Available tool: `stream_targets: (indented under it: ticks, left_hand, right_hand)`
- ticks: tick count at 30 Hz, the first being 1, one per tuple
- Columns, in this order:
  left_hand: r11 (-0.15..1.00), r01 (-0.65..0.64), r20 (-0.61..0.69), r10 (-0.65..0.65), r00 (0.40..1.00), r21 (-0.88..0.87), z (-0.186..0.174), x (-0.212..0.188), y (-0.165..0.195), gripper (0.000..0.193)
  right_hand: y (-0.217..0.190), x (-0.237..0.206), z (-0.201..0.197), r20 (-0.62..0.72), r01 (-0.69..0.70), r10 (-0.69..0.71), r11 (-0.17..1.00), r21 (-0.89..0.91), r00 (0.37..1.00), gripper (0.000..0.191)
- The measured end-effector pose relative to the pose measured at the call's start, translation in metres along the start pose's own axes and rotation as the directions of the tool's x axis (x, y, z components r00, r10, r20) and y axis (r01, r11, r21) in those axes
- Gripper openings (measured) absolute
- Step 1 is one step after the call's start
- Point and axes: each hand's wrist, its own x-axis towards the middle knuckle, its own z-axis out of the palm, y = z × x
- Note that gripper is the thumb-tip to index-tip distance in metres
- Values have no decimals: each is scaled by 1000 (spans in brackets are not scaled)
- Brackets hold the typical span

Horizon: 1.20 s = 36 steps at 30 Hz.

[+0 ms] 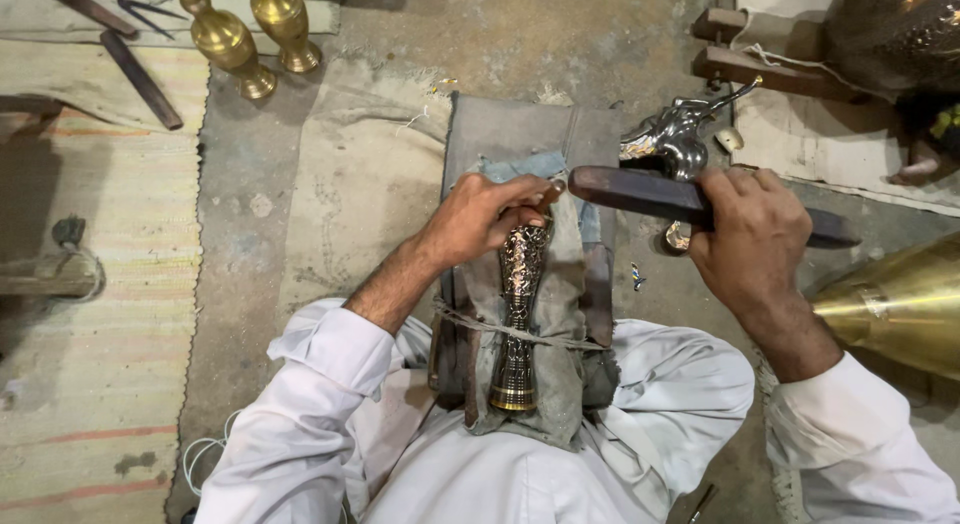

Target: The person sits on the floor with an ornate brass vase clamped in a cloth-wrapped vise, holding a small chisel against the vase surface and striking it with a wooden mallet to engrave decorative patterns. The person periodically rotates the vase and repositions the chisel to work on different areas of the design.

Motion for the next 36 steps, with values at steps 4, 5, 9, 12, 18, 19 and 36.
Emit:
stream_targets:
  ticks: [4,5,9,12,18,19,36]
  left_hand:
    - [999,43,-57,-44,997,-12,2,0,2,37]
    - [998,58,-53,-58,997,-8,2,0,3,37]
    - [994,96,-71,-100,993,-48,1,1,5,39]
    - [967,221,-168,-241,956,-130,2,-5,9,37]
    - [926,288,-253,-347,903,-243,22,-18,17,37]
    - [929,299,-260,-350,900,-217,24,-20,17,38]
    - [974,218,-83,-222,971,-61,2,-2,16,38]
  right_hand:
    - [3,4,-3,12,-165,166,970,176,986,37]
    - [2,5,-3,51,-124,119,986,111,992,36]
    - [5,13,-4,196,-30,40,998,-51,980,42]
    - [8,20,-6,362,-87,119,991,-102,925,47]
    - [-3,31,-6,661,-431,232,890,153,714,36]
    - [-6,34,-5,645,-414,214,893,175,734,39]
    - [1,26,7,92,-126,102,939,320,991,40]
